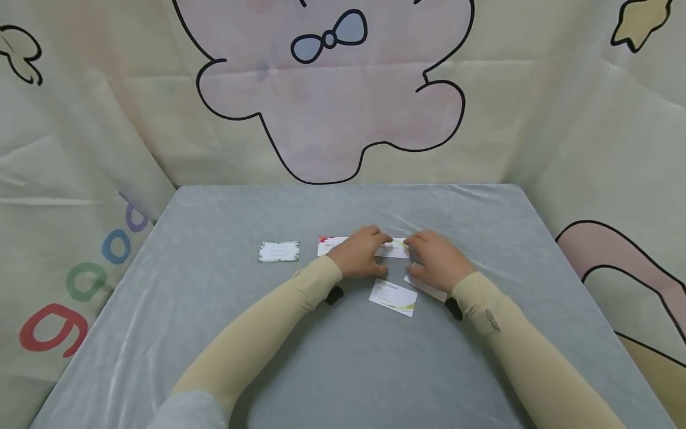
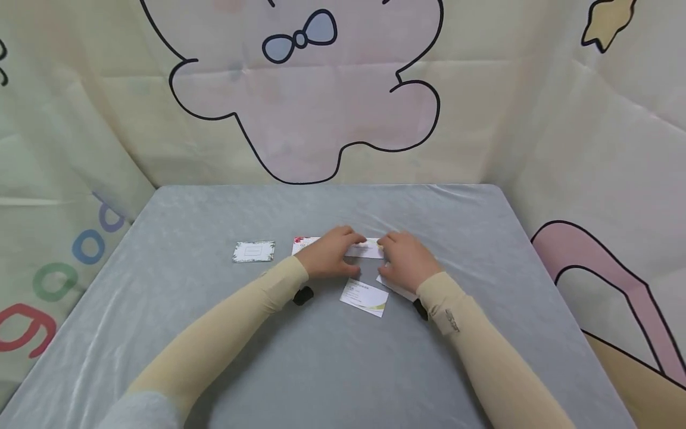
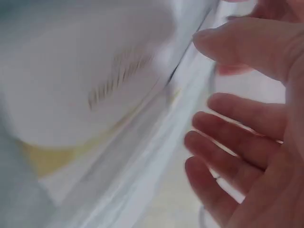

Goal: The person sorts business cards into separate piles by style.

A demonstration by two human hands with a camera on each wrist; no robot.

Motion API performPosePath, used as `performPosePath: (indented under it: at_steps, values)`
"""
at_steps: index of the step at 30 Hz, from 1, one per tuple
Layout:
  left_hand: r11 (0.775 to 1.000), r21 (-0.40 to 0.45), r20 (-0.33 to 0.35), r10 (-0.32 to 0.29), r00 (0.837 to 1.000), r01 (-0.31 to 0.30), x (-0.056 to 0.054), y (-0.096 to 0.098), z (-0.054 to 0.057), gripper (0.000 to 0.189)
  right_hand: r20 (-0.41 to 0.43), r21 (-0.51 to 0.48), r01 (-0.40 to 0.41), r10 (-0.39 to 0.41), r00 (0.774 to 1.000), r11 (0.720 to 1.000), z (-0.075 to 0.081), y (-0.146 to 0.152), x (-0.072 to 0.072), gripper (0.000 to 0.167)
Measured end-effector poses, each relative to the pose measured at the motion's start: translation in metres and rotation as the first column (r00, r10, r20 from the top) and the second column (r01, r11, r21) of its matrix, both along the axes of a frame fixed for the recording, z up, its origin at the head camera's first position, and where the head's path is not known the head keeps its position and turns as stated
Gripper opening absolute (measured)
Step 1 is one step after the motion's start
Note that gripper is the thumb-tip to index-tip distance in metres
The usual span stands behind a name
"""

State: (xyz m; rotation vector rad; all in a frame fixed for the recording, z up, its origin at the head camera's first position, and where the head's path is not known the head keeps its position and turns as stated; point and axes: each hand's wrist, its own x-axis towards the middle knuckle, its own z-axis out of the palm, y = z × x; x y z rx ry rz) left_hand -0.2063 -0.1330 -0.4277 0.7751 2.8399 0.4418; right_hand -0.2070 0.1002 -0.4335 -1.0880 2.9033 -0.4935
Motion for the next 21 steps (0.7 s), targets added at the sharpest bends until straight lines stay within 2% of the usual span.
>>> performPosePath:
  at_steps: [2, 4, 6, 8, 11, 14, 17, 21]
  values:
    - [0.997, 0.026, 0.046, -0.071, 0.996, 0.07, 0.014, -0.001, 0.003, 0.069, -0.04, -0.011, -0.025, 0.024, 0.999, 1.0, 0.001, 0.002, 0.022, 0.052]
    - [0.993, 0.033, 0.094, -0.112, 0.989, 0.109, 0.028, -0.004, 0.006, 0.069, -0.061, -0.017, -0.052, 0.051, 0.997, 0.999, 0.001, 0.003, 0.043, 0.049]
    - [0.993, 0.01, 0.108, -0.114, 0.988, 0.114, 0.039, -0.006, 0.007, 0.069, -0.071, -0.016, -0.059, 0.058, 0.996, 0.998, -0.001, 0.002, 0.058, 0.044]
    - [0.994, -0.035, 0.089, -0.098, 0.991, 0.102, 0.046, -0.008, 0.008, 0.067, -0.082, -0.016, -0.052, 0.05, 0.995, 0.999, -0.003, 0.0, 0.067, 0.042]
    - [0.992, -0.084, 0.06, -0.094, 0.994, 0.099, 0.05, -0.008, 0.008, 0.061, -0.086, -0.024, -0.024, 0.022, 0.996, 0.999, -0.005, -0.002, 0.072, 0.039]
    - [0.986, -0.108, 0.054, -0.121, 0.991, 0.127, 0.051, -0.006, 0.008, 0.052, -0.076, -0.027, -0.009, 0.007, 0.997, 1.0, -0.007, -0.002, 0.073, 0.037]
    - [0.982, -0.119, 0.055, -0.145, 0.988, 0.15, 0.051, -0.003, 0.008, 0.044, -0.063, -0.028, -0.003, 0.001, 0.998, 1.0, -0.009, -0.001, 0.073, 0.038]
    - [0.983, -0.106, 0.058, -0.142, 0.988, 0.148, 0.052, -0.003, 0.009, 0.04, -0.062, -0.028, -0.014, 0.012, 0.998, 1.0, -0.009, -0.001, 0.073, 0.039]
